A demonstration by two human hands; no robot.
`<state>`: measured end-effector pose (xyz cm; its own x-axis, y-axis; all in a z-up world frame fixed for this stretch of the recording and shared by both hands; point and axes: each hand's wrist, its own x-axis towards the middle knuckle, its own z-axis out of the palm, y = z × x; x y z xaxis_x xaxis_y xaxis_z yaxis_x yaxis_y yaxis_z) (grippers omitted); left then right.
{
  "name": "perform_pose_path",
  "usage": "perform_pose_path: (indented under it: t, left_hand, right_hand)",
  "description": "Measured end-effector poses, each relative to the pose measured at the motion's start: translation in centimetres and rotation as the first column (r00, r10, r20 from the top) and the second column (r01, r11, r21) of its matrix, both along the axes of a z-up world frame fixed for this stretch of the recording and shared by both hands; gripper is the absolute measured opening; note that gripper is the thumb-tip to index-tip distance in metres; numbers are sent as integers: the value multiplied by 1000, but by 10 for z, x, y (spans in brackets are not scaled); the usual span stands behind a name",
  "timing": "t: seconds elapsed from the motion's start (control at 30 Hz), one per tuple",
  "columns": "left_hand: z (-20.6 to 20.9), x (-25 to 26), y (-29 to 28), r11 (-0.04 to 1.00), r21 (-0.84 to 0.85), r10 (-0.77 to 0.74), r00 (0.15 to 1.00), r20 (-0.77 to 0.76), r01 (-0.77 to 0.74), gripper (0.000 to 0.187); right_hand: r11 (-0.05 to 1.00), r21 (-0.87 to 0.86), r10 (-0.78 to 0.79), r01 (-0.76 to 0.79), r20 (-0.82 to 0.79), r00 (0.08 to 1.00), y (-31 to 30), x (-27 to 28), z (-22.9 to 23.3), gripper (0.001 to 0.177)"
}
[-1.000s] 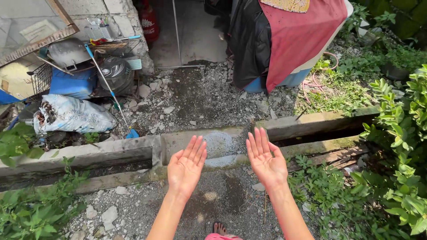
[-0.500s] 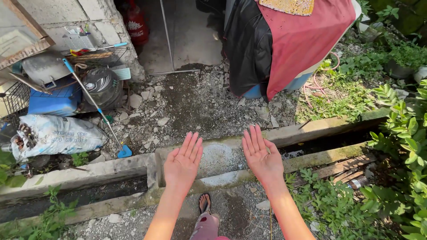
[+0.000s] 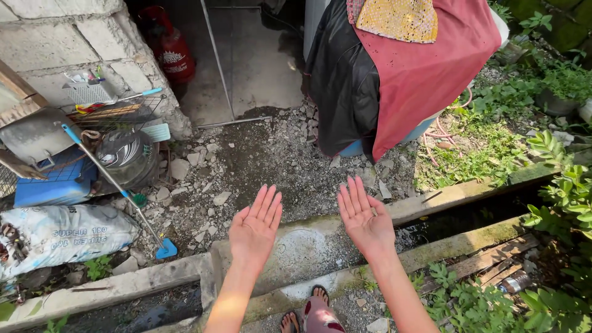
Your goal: Removing wet laundry from a washing machine and hanging it on a drying rack.
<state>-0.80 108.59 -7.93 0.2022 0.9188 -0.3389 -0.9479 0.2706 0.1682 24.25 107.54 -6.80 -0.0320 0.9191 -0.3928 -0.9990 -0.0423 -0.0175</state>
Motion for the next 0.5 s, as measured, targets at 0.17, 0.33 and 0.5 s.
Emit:
perform_pose_path:
  t: [0.17,0.33,0.5]
  left_hand:
    - [0,12,48,1000,21,22,1000,-1,-22,60]
    - [9,35,89,996,20,83,996,28,-83,59]
    - [23,56,126,994,44,96,995,40,-98,58]
  right_hand:
    - [999,21,48,-47,-20,999,56,13,-4,49]
    - [994,43,98,-98,1,995,104,34,0,50]
    - [997,-3,71,-71,30,997,142,43,23,48]
